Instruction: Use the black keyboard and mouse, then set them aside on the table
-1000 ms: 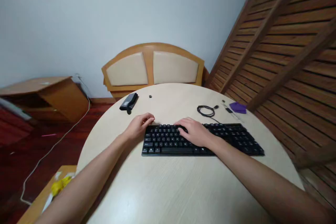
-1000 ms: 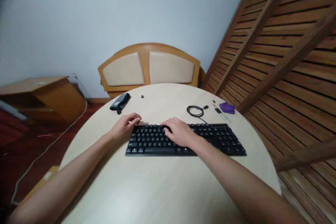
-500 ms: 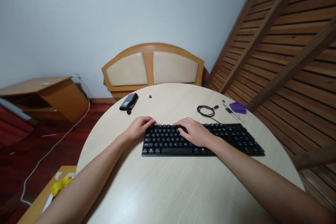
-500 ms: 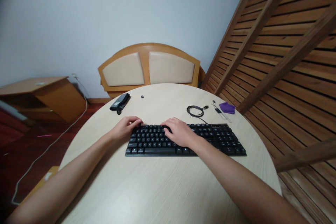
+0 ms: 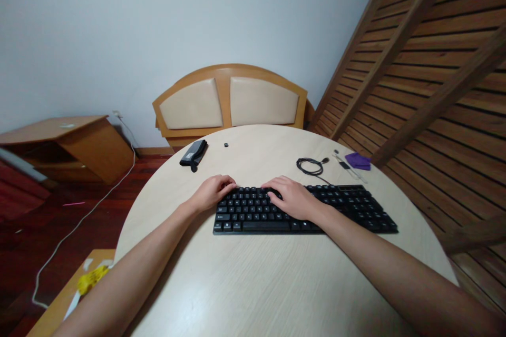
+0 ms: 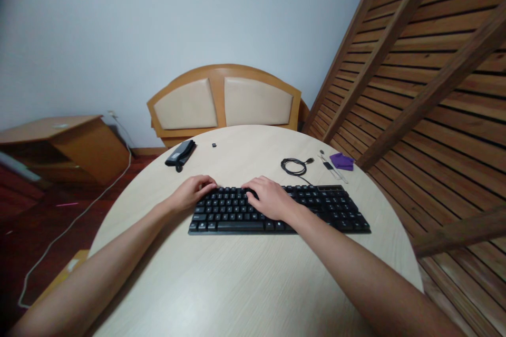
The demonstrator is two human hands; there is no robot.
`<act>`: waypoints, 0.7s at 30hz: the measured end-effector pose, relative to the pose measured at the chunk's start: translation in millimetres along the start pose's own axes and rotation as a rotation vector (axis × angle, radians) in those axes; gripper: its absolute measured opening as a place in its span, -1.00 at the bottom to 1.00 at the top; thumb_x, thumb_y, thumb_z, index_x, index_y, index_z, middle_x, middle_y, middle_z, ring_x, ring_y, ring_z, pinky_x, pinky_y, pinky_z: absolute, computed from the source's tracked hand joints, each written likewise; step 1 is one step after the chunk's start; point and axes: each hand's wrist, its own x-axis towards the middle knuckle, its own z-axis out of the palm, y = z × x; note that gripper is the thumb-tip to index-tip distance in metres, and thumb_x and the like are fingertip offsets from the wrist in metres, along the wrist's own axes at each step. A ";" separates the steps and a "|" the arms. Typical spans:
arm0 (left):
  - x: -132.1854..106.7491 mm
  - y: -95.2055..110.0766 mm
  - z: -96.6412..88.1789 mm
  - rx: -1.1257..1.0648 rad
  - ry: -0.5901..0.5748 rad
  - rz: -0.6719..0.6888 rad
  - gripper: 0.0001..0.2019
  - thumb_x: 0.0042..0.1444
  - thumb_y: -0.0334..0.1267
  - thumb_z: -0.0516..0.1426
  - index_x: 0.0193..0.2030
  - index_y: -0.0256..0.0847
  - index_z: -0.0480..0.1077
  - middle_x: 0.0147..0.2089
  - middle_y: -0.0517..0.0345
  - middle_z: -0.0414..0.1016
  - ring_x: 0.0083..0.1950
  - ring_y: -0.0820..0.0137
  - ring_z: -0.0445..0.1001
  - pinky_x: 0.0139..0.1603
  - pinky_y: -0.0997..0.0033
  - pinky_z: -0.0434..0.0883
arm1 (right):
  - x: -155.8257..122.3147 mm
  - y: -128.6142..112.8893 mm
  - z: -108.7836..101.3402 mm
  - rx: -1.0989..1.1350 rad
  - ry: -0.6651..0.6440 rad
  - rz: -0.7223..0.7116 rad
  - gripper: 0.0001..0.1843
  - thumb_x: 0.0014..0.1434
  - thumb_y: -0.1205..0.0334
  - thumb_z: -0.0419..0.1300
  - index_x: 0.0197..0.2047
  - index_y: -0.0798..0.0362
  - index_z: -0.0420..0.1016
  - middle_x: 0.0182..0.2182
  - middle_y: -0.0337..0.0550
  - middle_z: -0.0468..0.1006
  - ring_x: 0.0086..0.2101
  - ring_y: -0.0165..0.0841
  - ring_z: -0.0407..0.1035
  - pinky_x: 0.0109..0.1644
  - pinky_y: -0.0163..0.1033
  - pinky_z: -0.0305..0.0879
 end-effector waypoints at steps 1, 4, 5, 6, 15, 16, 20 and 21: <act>-0.1 0.0 -0.8 0.000 -0.006 0.005 -0.68 0.36 -0.06 0.02 -0.15 -0.19 0.53 -0.20 0.04 0.59 -0.18 0.28 0.50 -0.11 0.29 0.40 | 0.0 0.4 0.3 0.001 0.001 -0.003 -0.71 0.30 0.30 0.09 0.03 0.05 0.53 -0.06 -0.05 0.61 -0.02 -0.20 0.43 0.14 -0.02 0.35; -1.4 0.6 -4.8 0.000 -0.013 0.032 -0.69 0.36 -0.12 0.01 -0.12 -0.19 0.54 -0.14 0.02 0.60 -0.13 0.26 0.51 -0.06 0.26 0.42 | 0.0 1.3 0.8 0.006 0.005 -0.003 -0.71 0.30 0.29 0.09 0.04 0.03 0.54 -0.05 -0.06 0.61 -0.02 -0.20 0.43 0.14 -0.01 0.35; -2.1 0.7 -6.2 -0.002 -0.017 0.051 -0.71 0.35 -0.14 0.02 -0.10 -0.19 0.54 -0.13 0.02 0.59 -0.12 0.26 0.52 -0.05 0.25 0.42 | 0.0 1.3 0.7 0.008 0.005 -0.002 -0.70 0.30 0.29 0.09 0.04 0.02 0.54 -0.05 -0.06 0.61 -0.02 -0.20 0.43 0.14 -0.01 0.35; -2.7 0.6 -7.4 -0.005 -0.019 0.074 -0.72 0.34 -0.16 0.03 -0.08 -0.18 0.54 -0.12 0.02 0.58 -0.11 0.27 0.52 -0.05 0.25 0.43 | 0.0 1.1 0.5 0.011 0.004 0.000 -0.70 0.30 0.29 0.09 0.03 0.02 0.54 -0.05 -0.06 0.61 -0.02 -0.20 0.43 0.14 -0.01 0.35; -3.2 -2.0 -6.0 -0.165 -0.014 0.119 -0.79 0.27 -0.23 0.13 -0.08 -0.19 0.56 -0.03 -0.01 0.56 0.01 0.25 0.51 0.08 0.18 0.43 | -0.2 0.5 0.5 0.017 0.003 0.006 -0.70 0.30 0.29 0.09 0.03 0.01 0.54 -0.06 -0.07 0.61 -0.01 -0.21 0.43 0.15 -0.02 0.34; -2.9 -1.8 -5.8 -0.170 -0.014 0.104 -0.80 0.26 -0.23 0.14 -0.08 -0.19 0.56 -0.03 -0.01 0.58 0.01 0.24 0.51 0.08 0.18 0.43 | -0.3 0.7 0.6 0.017 0.004 0.007 -0.70 0.30 0.29 0.09 0.03 0.01 0.54 -0.06 -0.07 0.61 -0.01 -0.21 0.43 0.15 -0.02 0.34; -2.4 -1.5 -6.1 -0.164 -0.024 0.059 -0.78 0.25 -0.19 0.17 -0.07 -0.19 0.57 -0.04 -0.01 0.60 -0.01 0.22 0.52 0.06 0.18 0.43 | -0.5 1.5 0.4 0.013 0.002 0.006 -0.71 0.30 0.29 0.09 0.03 0.02 0.54 -0.05 -0.07 0.61 -0.01 -0.20 0.43 0.14 -0.01 0.34; -2.5 -1.6 -6.2 -0.158 -0.026 0.050 -0.78 0.25 -0.18 0.17 -0.07 -0.19 0.57 -0.05 -0.01 0.61 -0.02 0.22 0.53 0.05 0.18 0.43 | -0.5 1.6 0.3 0.010 0.002 0.005 -0.71 0.30 0.29 0.08 0.03 0.03 0.54 -0.05 -0.06 0.61 -0.01 -0.20 0.43 0.15 -0.01 0.34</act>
